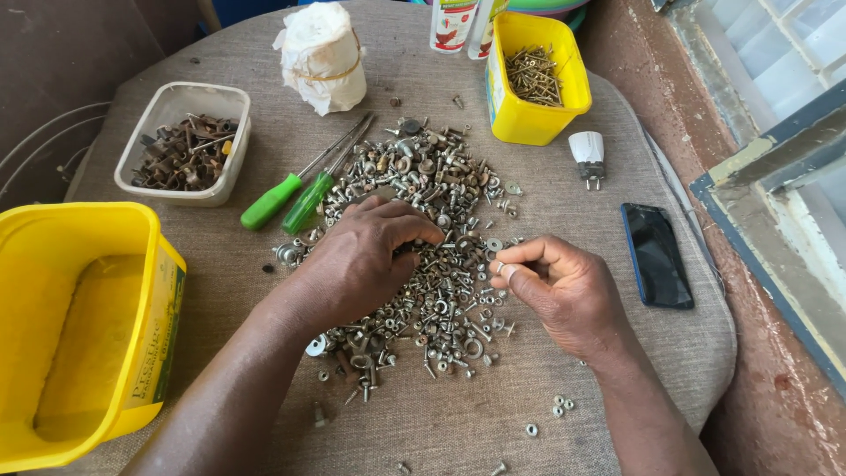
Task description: The person sorts a mixed pile of metal fasteners on a table, picking up individual screws and washers and placing them into small separate piles. The person handles the items by hand without using tools.
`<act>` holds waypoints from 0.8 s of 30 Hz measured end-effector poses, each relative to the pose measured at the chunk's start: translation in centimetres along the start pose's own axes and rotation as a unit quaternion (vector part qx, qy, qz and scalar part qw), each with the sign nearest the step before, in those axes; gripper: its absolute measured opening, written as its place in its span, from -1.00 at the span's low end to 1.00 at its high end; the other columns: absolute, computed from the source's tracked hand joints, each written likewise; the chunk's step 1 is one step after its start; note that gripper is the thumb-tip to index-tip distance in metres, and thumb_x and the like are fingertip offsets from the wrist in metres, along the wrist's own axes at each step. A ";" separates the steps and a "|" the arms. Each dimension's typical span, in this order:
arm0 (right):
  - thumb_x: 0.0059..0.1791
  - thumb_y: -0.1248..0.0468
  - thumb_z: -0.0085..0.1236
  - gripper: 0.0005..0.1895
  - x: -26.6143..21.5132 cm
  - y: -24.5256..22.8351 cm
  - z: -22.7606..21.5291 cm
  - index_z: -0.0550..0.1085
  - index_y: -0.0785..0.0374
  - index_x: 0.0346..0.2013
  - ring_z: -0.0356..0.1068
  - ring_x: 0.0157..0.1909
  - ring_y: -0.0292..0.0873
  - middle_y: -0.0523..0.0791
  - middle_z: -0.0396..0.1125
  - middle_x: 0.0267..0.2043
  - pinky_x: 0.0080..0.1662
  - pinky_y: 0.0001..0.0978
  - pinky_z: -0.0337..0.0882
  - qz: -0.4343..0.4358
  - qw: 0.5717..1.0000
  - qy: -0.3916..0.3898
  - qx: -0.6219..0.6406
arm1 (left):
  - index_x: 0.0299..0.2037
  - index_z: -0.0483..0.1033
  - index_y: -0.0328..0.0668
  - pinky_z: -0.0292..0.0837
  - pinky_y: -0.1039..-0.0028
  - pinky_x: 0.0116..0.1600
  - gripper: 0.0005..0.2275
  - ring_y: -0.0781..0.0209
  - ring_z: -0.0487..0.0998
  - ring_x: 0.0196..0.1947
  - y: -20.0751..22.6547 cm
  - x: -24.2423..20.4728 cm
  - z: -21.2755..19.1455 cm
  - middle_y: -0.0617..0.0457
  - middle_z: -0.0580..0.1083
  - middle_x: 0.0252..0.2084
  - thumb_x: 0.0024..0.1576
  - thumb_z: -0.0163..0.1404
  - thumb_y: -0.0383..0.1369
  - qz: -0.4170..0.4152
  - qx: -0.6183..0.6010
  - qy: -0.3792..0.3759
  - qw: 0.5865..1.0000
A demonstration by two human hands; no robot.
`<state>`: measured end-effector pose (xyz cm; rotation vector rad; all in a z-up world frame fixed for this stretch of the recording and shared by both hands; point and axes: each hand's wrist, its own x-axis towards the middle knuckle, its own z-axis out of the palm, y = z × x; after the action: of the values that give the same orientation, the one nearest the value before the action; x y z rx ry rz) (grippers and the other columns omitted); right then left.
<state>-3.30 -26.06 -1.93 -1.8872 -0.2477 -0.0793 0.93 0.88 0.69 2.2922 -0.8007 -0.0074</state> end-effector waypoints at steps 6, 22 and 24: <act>-0.02 0.58 0.18 -0.79 0.2 1.0 -0.5 0.60 0.49 -0.10 0.62 -0.21 -0.17 0.09 0.57 -0.28 -0.16 -0.41 0.68 0.029 0.997 0.008 0.070 | 0.07 0.67 -0.10 0.35 0.19 0.17 -0.73 -0.02 0.51 0.16 0.1 -0.1 0.1 -0.07 0.62 0.04 0.18 0.08 -0.48 -0.003 0.011 0.006 1.000; -0.01 0.54 0.15 -0.86 0.2 2.1 -3.1 0.51 0.46 -0.15 0.63 -0.27 -0.10 0.15 0.54 -0.25 -0.21 -0.30 0.69 0.029 0.989 0.080 0.123 | 0.03 0.67 -0.08 0.38 0.05 0.10 -0.76 -0.18 0.53 0.08 -1.5 -0.1 1.1 -0.09 0.62 0.01 0.16 0.14 -0.37 0.063 0.011 0.033 0.997; -0.03 0.53 0.19 -0.85 -0.2 2.0 -4.2 0.50 0.41 -0.18 0.59 -0.30 -0.13 0.12 0.51 -0.27 -0.18 -0.35 0.66 -0.002 0.985 0.106 0.135 | -0.01 0.68 0.01 0.40 0.04 0.08 -0.77 -0.17 0.55 0.06 -1.9 0.1 1.1 -0.03 0.62 0.00 0.14 0.14 -0.32 0.068 0.022 0.038 0.997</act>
<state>-2.78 -30.65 -2.50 -1.5941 -0.1092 -0.2362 1.80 1.21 -1.30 2.2595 -0.9236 0.1593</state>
